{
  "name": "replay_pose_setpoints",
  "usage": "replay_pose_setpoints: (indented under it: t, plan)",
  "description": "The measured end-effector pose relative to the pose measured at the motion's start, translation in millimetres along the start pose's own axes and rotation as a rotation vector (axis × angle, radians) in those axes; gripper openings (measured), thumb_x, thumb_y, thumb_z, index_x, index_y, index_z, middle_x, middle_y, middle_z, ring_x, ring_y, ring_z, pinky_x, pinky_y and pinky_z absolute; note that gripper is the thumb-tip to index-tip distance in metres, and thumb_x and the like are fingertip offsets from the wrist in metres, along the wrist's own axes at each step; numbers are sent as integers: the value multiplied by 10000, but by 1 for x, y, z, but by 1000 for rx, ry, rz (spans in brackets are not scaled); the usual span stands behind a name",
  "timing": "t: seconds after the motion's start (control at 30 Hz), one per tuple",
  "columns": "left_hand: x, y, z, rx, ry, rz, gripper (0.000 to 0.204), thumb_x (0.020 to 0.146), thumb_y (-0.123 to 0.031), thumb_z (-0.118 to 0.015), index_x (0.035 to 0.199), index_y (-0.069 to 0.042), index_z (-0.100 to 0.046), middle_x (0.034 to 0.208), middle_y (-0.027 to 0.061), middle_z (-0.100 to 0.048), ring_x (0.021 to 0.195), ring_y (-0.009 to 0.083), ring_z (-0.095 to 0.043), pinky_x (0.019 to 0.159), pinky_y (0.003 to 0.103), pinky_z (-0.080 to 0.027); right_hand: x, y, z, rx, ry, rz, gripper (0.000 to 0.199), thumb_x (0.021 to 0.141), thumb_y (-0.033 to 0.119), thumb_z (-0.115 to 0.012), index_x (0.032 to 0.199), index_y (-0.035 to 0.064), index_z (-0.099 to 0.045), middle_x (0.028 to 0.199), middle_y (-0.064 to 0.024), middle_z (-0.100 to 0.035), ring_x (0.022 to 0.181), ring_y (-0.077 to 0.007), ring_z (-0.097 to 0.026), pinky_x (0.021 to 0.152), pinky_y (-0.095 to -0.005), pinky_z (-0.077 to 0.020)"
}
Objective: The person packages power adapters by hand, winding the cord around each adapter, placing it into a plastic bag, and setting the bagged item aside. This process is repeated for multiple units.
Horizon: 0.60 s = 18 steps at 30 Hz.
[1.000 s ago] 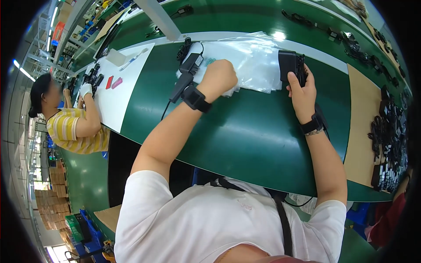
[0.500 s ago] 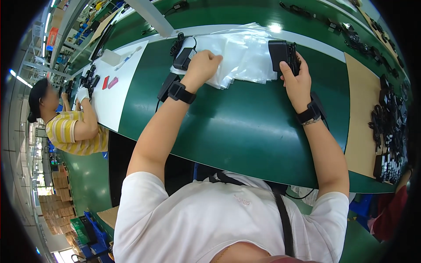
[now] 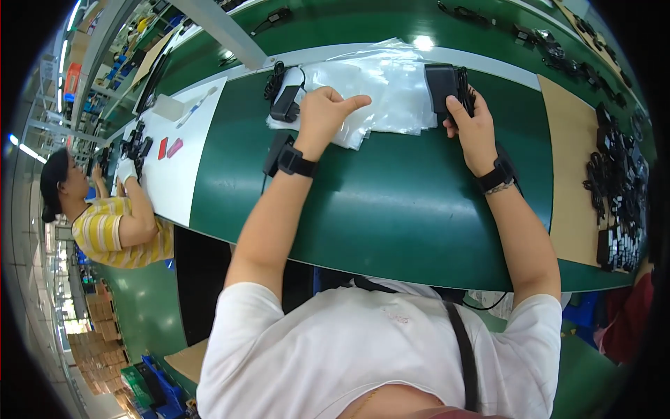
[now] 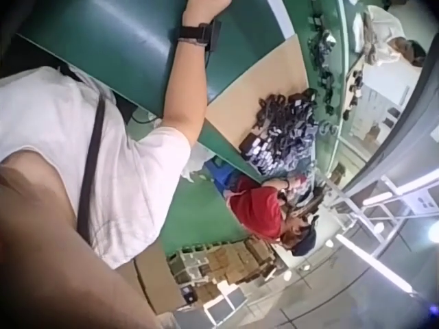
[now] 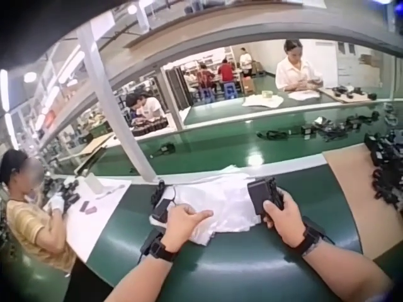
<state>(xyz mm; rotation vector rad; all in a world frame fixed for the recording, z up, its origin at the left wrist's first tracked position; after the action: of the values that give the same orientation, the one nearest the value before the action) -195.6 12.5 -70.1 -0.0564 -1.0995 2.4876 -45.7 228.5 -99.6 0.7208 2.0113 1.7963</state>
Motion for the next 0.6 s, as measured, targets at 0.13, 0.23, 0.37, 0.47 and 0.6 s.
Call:
replay_pose_setpoints:
  t: [0.13,0.23,0.37,0.47,0.6]
  plan:
    - [-9,22,-19,-292,13,-32,324,656,-272,-772,707,23,-647,555,61,-553,518,116,-506,514,255,-422,-9,4,-25,397,114,-189,228,917,230,-500,1011,22,-496,762,-39,-516,631,-120,-510,648,-304,-493]
    - [-12,14,-20,-339,44,-37,289,664,-230,-751,758,26,-654,563,86,-573,523,146,-543,520,272,-434,-17,9,-70,688,301,-288,247,931,235,-465,1014,4,-492,778,-50,-517,652,-126,-500,823,-404,-482]
    - [-21,3,-8,-118,-5,-165,300,679,-208,-755,631,22,-569,560,78,-560,505,136,-509,489,269,-416,0,0,-114,649,275,-277,263,925,253,-478,986,-1,-507,785,-47,-523,640,-131,-493,912,-497,-432]
    - [-21,1,0,-151,-14,-136,378,626,-250,-773,548,-6,-494,545,135,-554,516,262,-550,517,339,-436,14,-7,-127,598,261,-259,253,917,253,-496,968,5,-506,781,-42,-525,640,-125,-499,900,-489,-442]
    - [-10,15,11,-289,-5,-71,412,587,-292,-805,554,-11,-506,540,121,-547,512,231,-534,515,319,-432,23,0,-116,371,99,-139,236,920,245,-489,957,12,-503,736,-40,-519,641,-113,-506,893,-477,-450]
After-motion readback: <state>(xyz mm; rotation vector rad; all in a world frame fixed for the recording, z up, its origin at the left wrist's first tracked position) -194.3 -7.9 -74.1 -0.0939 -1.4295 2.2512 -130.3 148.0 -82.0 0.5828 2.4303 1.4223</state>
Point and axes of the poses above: each hand's wrist, its own x-axis towards the middle knuckle, its own z-axis out of the back of the hand, y = z × x, the point moved 8 cm from there along x, towards the middle knuckle
